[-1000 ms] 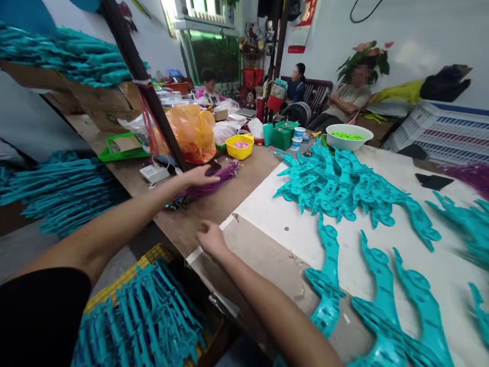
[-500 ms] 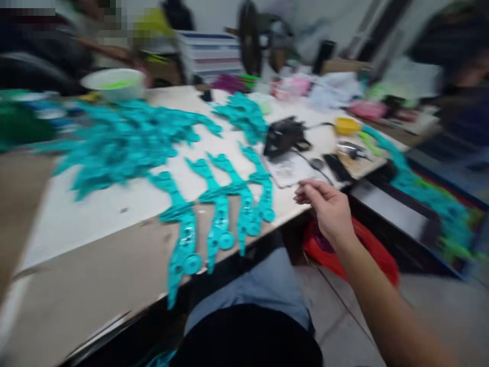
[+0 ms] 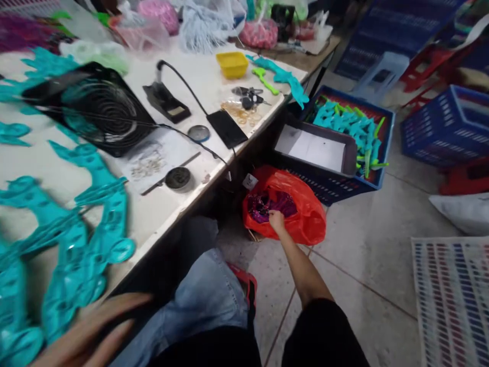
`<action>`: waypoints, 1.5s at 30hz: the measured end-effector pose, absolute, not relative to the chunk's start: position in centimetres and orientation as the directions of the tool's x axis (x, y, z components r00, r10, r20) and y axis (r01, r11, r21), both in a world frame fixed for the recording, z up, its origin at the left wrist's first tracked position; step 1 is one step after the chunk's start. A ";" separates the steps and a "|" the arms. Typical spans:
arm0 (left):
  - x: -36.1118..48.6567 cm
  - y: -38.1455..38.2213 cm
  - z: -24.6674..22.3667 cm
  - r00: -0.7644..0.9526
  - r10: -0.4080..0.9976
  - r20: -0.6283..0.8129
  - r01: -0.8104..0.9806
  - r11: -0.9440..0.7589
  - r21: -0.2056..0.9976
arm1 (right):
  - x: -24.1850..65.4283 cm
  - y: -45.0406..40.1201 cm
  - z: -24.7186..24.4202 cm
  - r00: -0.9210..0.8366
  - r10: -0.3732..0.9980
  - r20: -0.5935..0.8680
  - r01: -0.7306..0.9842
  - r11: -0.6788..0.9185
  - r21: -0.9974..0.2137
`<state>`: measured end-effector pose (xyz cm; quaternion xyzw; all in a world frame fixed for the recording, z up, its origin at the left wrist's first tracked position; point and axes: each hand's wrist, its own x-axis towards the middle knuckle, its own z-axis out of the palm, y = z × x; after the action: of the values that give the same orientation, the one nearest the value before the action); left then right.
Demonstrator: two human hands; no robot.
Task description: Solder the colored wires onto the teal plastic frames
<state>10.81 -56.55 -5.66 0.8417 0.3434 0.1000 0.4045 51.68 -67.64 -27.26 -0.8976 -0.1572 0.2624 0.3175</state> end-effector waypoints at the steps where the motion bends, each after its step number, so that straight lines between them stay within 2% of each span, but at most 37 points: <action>1: 13.8 -57.0 -7.1 0.775 0.615 -0.149 0.469 -0.400 0.787 | 52.2 -66.8 -28.7 0.798 0.458 -0.392 0.140 -0.773 -0.619; 5: 24.6 -57.9 -13.7 0.857 0.406 -0.317 0.434 -0.235 0.870 | 52.2 -63.6 -33.2 0.748 0.483 -0.456 0.244 -0.838 -0.487; 7: 28.3 -57.7 -16.4 0.875 0.353 -0.331 0.434 -0.266 0.861 | 51.3 -62.8 -34.6 0.738 0.485 -0.469 0.287 -0.855 -0.433; 9: 31.0 -57.2 -18.5 0.894 0.342 -0.290 0.418 -0.398 0.817 | 50.5 -63.2 -35.1 0.731 0.498 -0.466 0.324 -0.855 -0.405; 12: 34.7 -56.6 -20.7 0.954 0.268 -0.131 0.286 -0.698 0.657 | 49.7 -66.0 -34.4 0.682 0.586 -0.438 0.408 -0.802 -0.437; 14: 37.6 -56.7 -22.0 0.993 0.101 -0.056 0.115 -0.861 0.495 | 49.2 -68.3 -33.6 0.613 0.674 -0.413 0.472 -0.731 -0.493; 15: 39.0 -56.9 -22.6 0.998 0.012 -0.063 0.037 -0.912 0.409 | 48.8 -69.3 -33.2 0.577 0.713 -0.399 0.497 -0.694 -0.521; 17: 41.4 -57.6 -23.9 0.982 -0.092 -0.165 -0.047 -0.965 0.257 | 48.1 -70.6 -32.6 0.523 0.766 -0.375 0.524 -0.635 -0.568; 19: 42.8 -58.0 -25.0 0.947 -0.094 -0.306 -0.047 -0.987 0.155 | 47.5 -71.0 -32.3 0.489 0.795 -0.358 0.524 -0.596 -0.608; 21: 43.2 -57.8 -25.7 0.918 -0.073 -0.390 -0.013 -0.988 0.154 | 47.4 -70.9 -32.1 0.469 0.816 -0.337 0.507 -0.561 -0.655; 22: 43.0 -57.3 -25.8 0.913 -0.055 -0.405 0.036 -0.976 0.213 | 47.7 -70.9 -32.0 0.468 0.823 -0.323 0.492 -0.546 -0.678; 25: 42.4 -55.1 -25.6 0.896 0.069 -0.439 0.282 -0.852 0.441 | 49.8 -71.9 -32.1 0.546 0.786 -0.290 0.411 -0.553 -0.725; 29: 42.0 -51.9 -24.4 0.823 0.199 -0.532 0.502 -0.693 0.518 | 52.0 -76.4 -32.7 0.671 0.631 -0.390 0.201 -0.661 -0.723; 30: 41.9 -51.6 -24.1 0.787 0.229 -0.573 0.579 -0.594 0.558 | 51.9 -77.9 -32.9 0.667 0.604 -0.436 0.141 -0.678 -0.722; 32: 41.5 -51.6 -23.4 0.677 0.273 -0.683 0.736 -0.255 0.628 | 51.4 -80.2 -33.0 0.639 0.563 -0.524 0.015 -0.690 -0.723; 34: 40.9 -52.5 -22.6 0.567 0.247 -0.786 0.781 0.140 0.608 | 50.7 -81.2 -33.0 0.621 0.520 -0.587 -0.124 -0.674 -0.728; 35: 40.6 -53.1 -22.3 0.538 0.220 -0.813 0.764 0.280 0.581 | 50.6 -81.0 -33.0 0.616 0.497 -0.611 -0.198 -0.653 -0.731; 37: 39.9 -54.2 -21.8 0.507 0.175 -0.844 0.721 0.451 0.526 | 50.4 -79.0 -33.0 0.599 0.455 -0.659 -0.355 -0.587 -0.728; 39: 39.2 -55.2 -21.5 0.510 0.155 -0.846 0.706 0.486 0.515 | 50.3 -75.6 -33.2 0.549 0.426 -0.719 -0.523 -0.496 -0.693; 41: 38.5 -56.2 -21.4 0.552 0.169 -0.816 0.744 0.341 0.574 | 49.9 -71.7 -33.6 0.448 0.429 -0.784 -0.685 -0.399 -0.609; 42: 38.0 -56.7 -21.4 0.588 0.184 -0.788 0.768 0.180 0.615 | 49.5 -70.0 -33.9 0.387 0.442 -0.809 -0.755 -0.352 -0.553; 43: 37.5 -57.4 -21.4 0.628 0.198 -0.752 0.772 -0.034 0.635 | 49.1 -68.6 -34.2 0.329 0.455 -0.827 -0.815 -0.306 -0.492; 45: 36.4 -59.1 -21.4 0.689 0.177 -0.703 0.683 -0.485 0.547 | 48.3 -67.2 -34.7 0.234 0.474 -0.849 -0.904 -0.215 -0.369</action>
<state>36.36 -59.06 -21.38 0.8105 0.2651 -0.2922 0.4329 48.34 -67.18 -34.73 -0.5175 0.2079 0.5830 0.5908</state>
